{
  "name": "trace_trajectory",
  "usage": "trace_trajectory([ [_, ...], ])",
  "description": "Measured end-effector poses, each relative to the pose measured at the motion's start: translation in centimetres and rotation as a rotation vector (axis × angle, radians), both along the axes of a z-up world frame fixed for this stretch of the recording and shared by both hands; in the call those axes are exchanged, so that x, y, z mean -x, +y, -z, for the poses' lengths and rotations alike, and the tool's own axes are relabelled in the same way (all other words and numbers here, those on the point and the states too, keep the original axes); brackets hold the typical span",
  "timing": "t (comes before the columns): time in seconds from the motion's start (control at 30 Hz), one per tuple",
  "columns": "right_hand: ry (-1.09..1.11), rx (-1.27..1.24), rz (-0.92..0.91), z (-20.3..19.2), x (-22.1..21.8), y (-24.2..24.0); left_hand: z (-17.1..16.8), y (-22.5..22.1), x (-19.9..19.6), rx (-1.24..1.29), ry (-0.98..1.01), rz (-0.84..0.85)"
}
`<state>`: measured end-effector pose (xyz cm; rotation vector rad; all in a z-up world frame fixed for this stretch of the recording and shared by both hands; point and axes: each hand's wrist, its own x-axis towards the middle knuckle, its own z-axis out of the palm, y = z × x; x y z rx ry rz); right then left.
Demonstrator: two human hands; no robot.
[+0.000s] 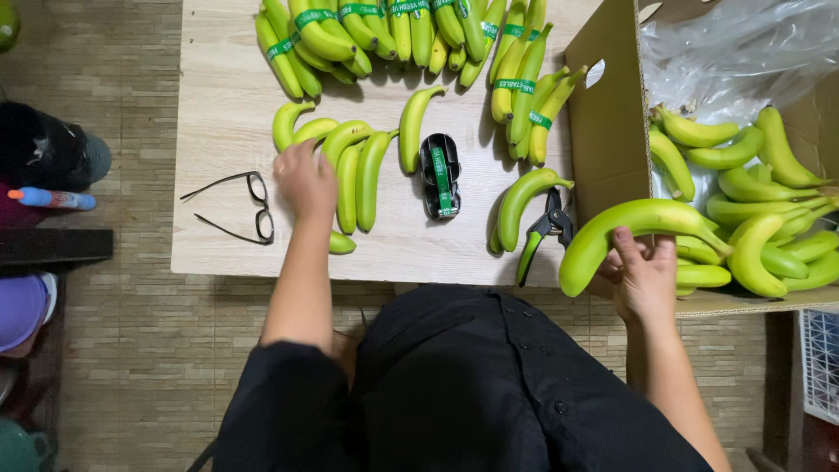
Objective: The person sorts individual green bananas from a cardboard box, groups them together by hand, and uses a manual tape dispenser to bundle them with green produce tape on a wooden table.
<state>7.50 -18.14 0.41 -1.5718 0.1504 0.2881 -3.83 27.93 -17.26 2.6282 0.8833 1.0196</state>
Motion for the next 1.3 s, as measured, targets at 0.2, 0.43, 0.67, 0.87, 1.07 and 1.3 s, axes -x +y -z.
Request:
trace_trajectory([
  [0.2,0.036,0.019,-0.029,2.3,0.4,0.4,5.4,3.0,-7.7,0.164,0.712,0.04],
  [0.43,0.113,0.053,0.016,4.6,1.6,-0.5,4.0,3.4,-8.5,0.346,0.748,0.021],
  [0.67,0.137,0.035,0.002,4.0,0.9,1.2,-2.2,3.2,-4.6,0.682,-0.069,0.216],
  [0.87,0.182,0.019,-0.175,5.3,-0.3,6.2,-12.1,-9.0,-3.5,1.647,-0.563,0.342],
  [1.07,0.177,-0.133,-0.312,5.8,0.2,10.3,-10.6,-16.9,-3.7,1.942,-0.439,0.496],
  [1.3,0.196,-0.17,-0.361,10.0,0.6,9.8,-9.7,-20.9,-3.6,2.021,-0.445,0.54],
])
